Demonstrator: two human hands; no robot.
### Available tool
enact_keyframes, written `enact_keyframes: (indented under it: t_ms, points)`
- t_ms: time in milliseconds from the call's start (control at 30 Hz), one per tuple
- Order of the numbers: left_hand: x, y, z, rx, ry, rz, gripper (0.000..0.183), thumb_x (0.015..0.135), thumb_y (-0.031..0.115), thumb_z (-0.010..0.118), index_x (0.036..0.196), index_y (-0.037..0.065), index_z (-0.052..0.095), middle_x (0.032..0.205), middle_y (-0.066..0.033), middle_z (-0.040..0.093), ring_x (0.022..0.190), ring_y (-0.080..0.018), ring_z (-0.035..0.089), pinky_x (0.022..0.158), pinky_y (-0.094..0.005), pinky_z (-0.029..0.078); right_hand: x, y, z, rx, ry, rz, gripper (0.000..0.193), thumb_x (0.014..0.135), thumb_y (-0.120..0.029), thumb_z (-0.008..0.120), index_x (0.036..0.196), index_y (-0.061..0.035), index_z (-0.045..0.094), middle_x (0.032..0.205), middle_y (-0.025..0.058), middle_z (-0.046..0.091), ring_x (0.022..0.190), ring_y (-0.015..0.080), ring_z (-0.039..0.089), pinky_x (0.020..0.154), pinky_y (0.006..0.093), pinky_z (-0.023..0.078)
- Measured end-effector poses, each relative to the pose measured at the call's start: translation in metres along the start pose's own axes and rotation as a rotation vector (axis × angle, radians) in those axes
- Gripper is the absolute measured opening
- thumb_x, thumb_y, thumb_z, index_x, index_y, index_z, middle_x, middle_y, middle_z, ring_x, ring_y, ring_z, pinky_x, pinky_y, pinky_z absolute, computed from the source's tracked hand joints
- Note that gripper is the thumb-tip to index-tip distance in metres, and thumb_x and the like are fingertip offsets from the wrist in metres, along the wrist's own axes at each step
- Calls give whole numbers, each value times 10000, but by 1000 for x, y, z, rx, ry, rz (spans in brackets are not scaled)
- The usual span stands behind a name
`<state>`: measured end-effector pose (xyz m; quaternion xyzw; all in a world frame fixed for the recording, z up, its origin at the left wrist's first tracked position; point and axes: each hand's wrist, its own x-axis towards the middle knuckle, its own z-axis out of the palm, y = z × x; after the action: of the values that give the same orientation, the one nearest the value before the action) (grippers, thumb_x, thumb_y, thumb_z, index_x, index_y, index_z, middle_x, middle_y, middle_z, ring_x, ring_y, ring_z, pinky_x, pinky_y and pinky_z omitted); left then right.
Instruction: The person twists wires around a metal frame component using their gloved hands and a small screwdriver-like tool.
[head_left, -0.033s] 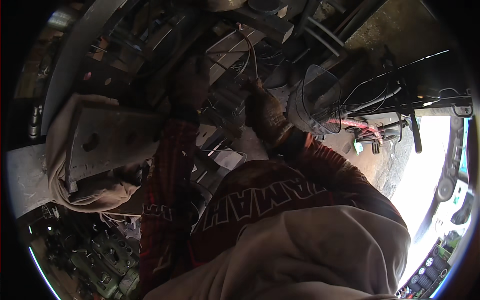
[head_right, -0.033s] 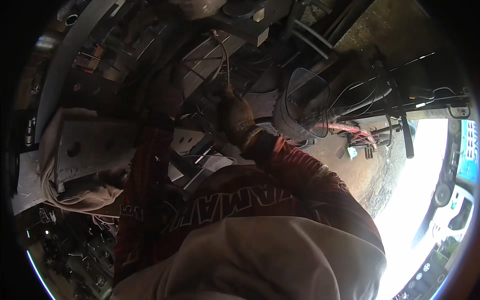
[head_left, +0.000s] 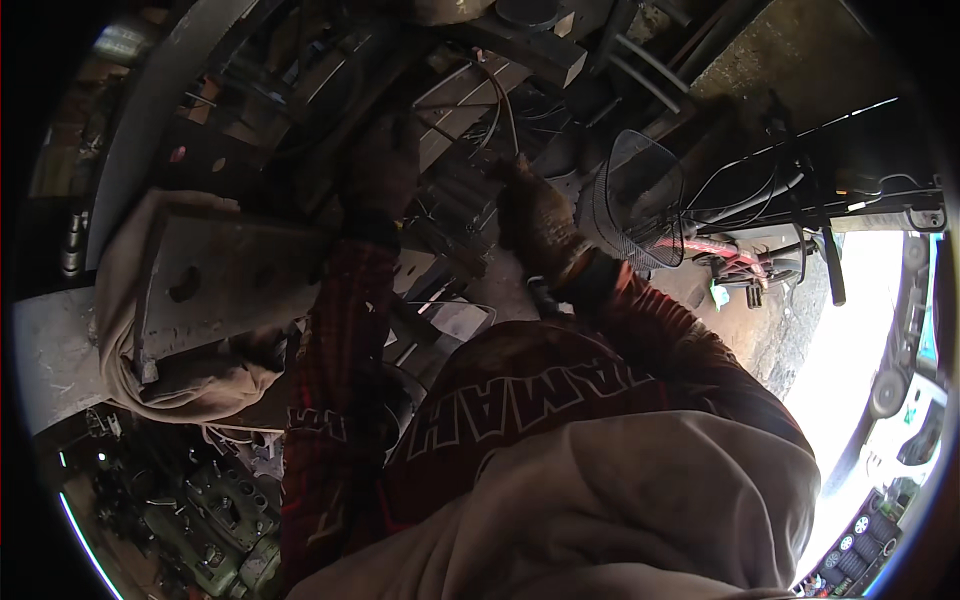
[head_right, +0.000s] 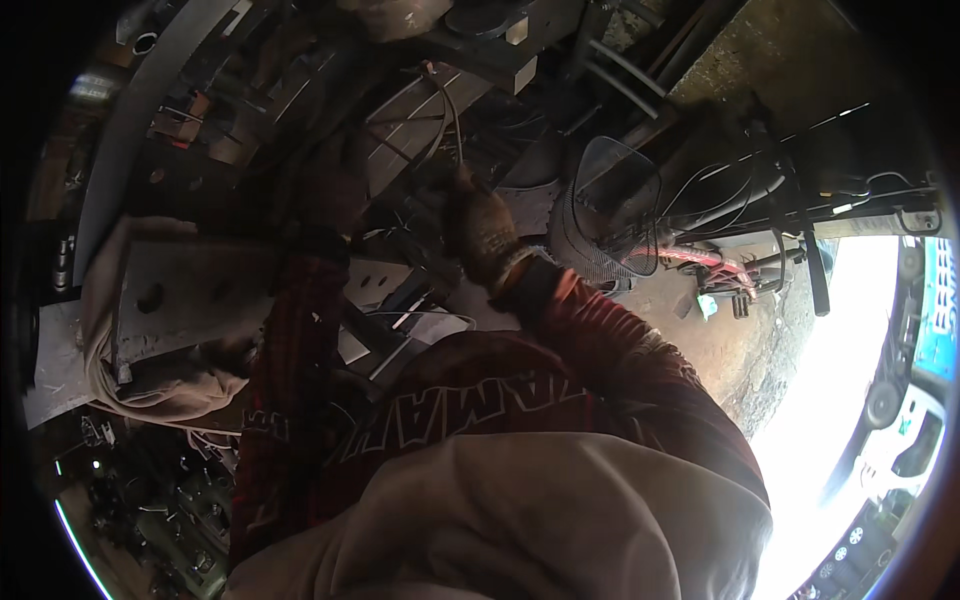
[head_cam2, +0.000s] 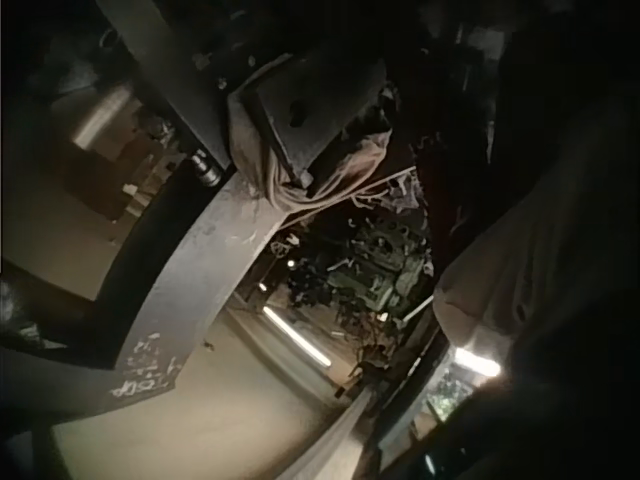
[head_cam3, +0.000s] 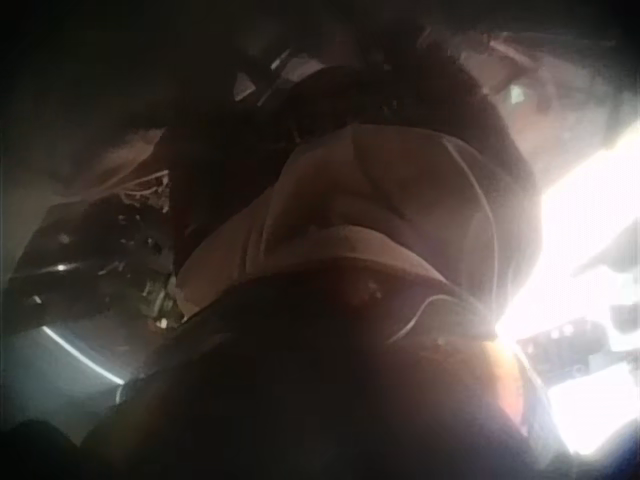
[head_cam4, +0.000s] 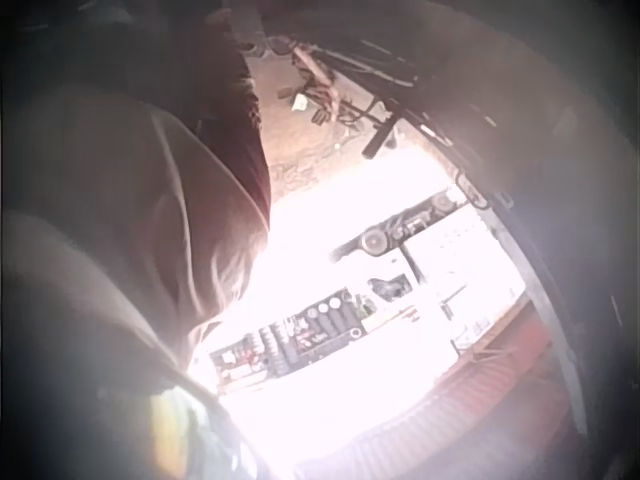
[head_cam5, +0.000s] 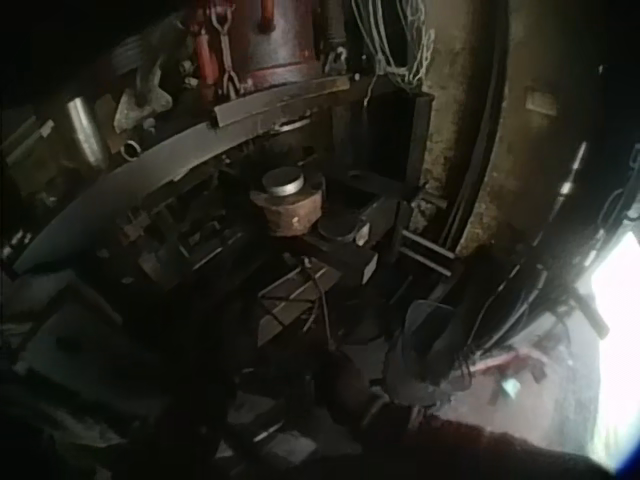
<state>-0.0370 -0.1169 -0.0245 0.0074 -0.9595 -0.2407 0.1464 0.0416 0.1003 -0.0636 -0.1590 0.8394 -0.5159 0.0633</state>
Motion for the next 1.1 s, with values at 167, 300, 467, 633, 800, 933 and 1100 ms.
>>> enact_keyframes:
  t_ms: [167,300,467,633,800,933,1100]
  points:
    - [3,-10,3,97,51,112,460,984,505,519,1207,141,691,1140,-178,712,1063,-381,675,914,-458,532,24,-7,-60,150,-161,219,434,912,-148,653,1318,-35,549,840,65,644,854,213,665,727,371,552]
    - [-1,1,3,102,35,11,454,980,501,534,1211,145,695,1126,-168,720,1060,-372,682,914,-447,536,25,8,-43,203,-3,72,247,1056,-194,510,1255,-80,600,740,-28,528,587,86,543,526,276,478]
    - [-6,17,-11,69,-75,-36,446,979,484,562,1224,134,694,1139,-165,719,1081,-367,678,939,-435,527,32,-43,-3,1414,321,568,230,1062,-253,495,1224,-124,597,894,35,576,812,162,616,751,349,533]
    - [-2,24,-10,-21,-55,-19,450,979,485,569,1187,107,698,1153,-167,710,1078,-368,672,921,-445,527,68,13,90,1517,281,220,437,1041,-443,533,1235,-52,535,966,127,616,820,273,649,700,421,538]
    - [-4,6,-5,25,35,30,416,984,473,559,1165,128,707,1117,-162,718,1033,-375,680,896,-451,535,43,-17,13,165,116,-262,313,944,-310,645,1156,-82,623,992,133,646,913,292,664,762,419,545]
    - [0,8,-6,125,96,90,381,990,453,544,1152,152,713,1072,-159,725,991,-378,688,864,-458,544,60,12,-42,-537,78,-542,222,869,-224,694,1062,-116,706,1004,81,676,938,255,669,868,374,565]
    - [-1,14,-10,107,101,98,366,991,428,562,1142,136,723,1067,-155,727,983,-365,690,858,-449,543,72,17,-42,-647,71,-577,242,811,-251,744,1013,-119,728,994,64,676,954,260,666,831,377,574]
